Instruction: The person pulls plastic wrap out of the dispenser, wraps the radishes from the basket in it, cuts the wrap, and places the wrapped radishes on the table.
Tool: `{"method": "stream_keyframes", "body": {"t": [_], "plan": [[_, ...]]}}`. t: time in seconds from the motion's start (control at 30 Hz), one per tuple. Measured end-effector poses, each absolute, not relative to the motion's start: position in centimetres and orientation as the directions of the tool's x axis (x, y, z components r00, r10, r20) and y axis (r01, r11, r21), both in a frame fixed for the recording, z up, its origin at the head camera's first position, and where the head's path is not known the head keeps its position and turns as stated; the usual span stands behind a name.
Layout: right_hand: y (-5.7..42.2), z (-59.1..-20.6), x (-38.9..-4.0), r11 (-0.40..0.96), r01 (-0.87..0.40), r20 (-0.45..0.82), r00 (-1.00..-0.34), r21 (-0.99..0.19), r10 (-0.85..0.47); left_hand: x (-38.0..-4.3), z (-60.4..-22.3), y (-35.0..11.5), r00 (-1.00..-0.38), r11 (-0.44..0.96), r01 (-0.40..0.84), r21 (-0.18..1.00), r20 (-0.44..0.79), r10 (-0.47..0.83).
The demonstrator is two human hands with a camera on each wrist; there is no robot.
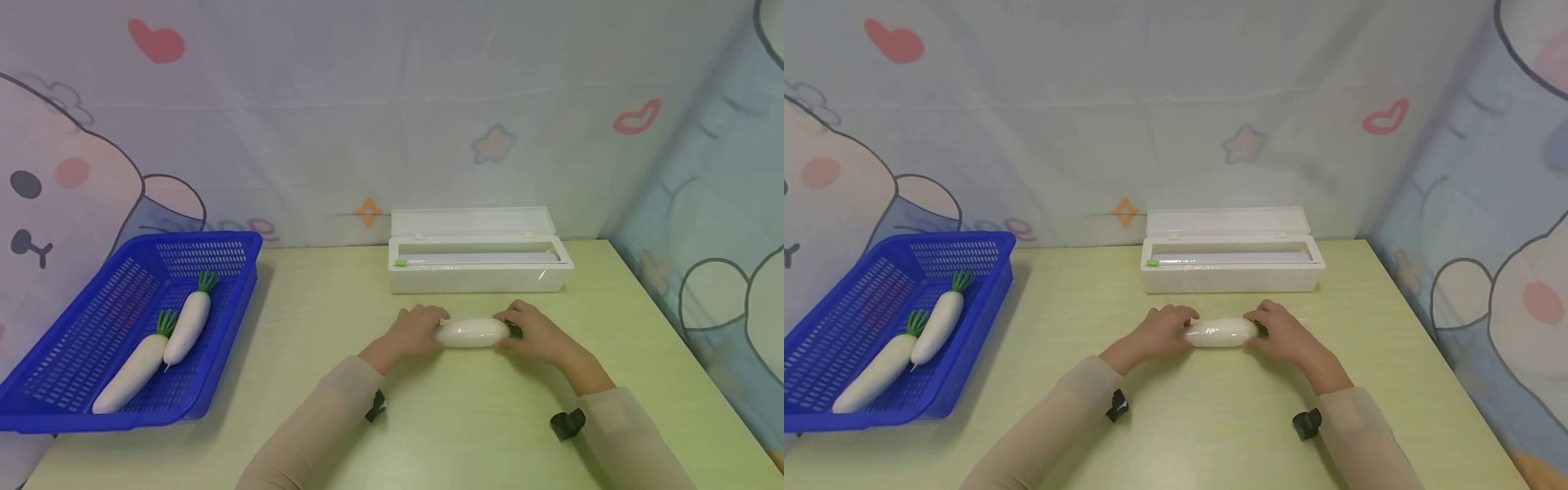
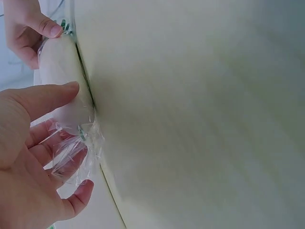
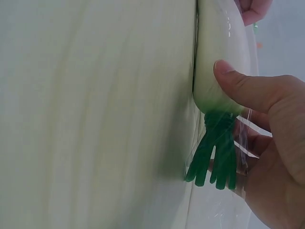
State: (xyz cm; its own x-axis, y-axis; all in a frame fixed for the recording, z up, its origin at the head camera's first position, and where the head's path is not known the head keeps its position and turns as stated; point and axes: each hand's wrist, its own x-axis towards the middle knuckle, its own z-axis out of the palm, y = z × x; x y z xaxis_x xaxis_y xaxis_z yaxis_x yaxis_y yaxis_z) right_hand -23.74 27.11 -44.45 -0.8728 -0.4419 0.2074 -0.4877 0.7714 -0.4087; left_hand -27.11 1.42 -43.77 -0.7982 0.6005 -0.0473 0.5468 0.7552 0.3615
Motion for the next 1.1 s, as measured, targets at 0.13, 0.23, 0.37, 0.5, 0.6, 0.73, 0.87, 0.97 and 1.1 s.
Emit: {"method": "stream_keyframes", "body": {"t": [0.13, 0.23, 0.37, 0.5, 0.6, 0.73, 0.87, 0.97, 1.1], "plan": [[27.2, -44.6, -24.0, 0.774, -0.460, 0.185, -0.887, -0.434, -0.423, -27.2, -43.6, 1.2, -0.806, 0.754, 0.530, 0.389, -0.046, 0.590], [27.3, -44.7, -24.1, 0.770, -0.443, 0.182, -0.895, -0.458, -0.407, -27.3, -43.6, 1.1, -0.806, 0.755, 0.533, 0.383, -0.042, 0.590], [27.3, -44.7, -24.2, 0.769, -0.449, 0.195, -0.893, -0.455, -0.406, -27.4, -43.5, 1.1, -0.804, 0.753, 0.540, 0.376, -0.034, 0.594], [27.3, -44.6, -24.4, 0.772, -0.462, 0.215, -0.887, -0.437, -0.409, -27.6, -43.4, 1.0, -0.804, 0.751, 0.540, 0.380, -0.029, 0.594], [27.3, -44.6, -24.6, 0.776, -0.470, 0.224, -0.883, -0.420, -0.413, -27.8, -43.4, 1.0, -0.806, 0.752, 0.539, 0.379, -0.026, 0.591], [27.4, -44.7, -24.9, 0.779, -0.494, 0.239, -0.869, -0.386, -0.432, -28.2, -43.8, 1.0, -0.808, 0.762, 0.545, 0.349, -0.025, 0.589], [27.5, -44.7, -25.1, 0.784, -0.511, 0.265, -0.858, -0.353, -0.440, -28.5, -44.0, 1.1, -0.812, 0.773, 0.548, 0.320, -0.018, 0.584], [27.5, -44.7, -25.1, 0.808, -0.491, 0.266, -0.868, -0.325, -0.420, -28.7, -44.1, 1.3, -0.810, 0.778, 0.556, 0.292, -0.022, 0.586], [27.2, -44.6, -25.2, 0.841, -0.461, 0.250, -0.882, -0.285, -0.399, -28.9, -44.2, 1.5, -0.806, 0.783, 0.566, 0.260, -0.028, 0.592]]}}
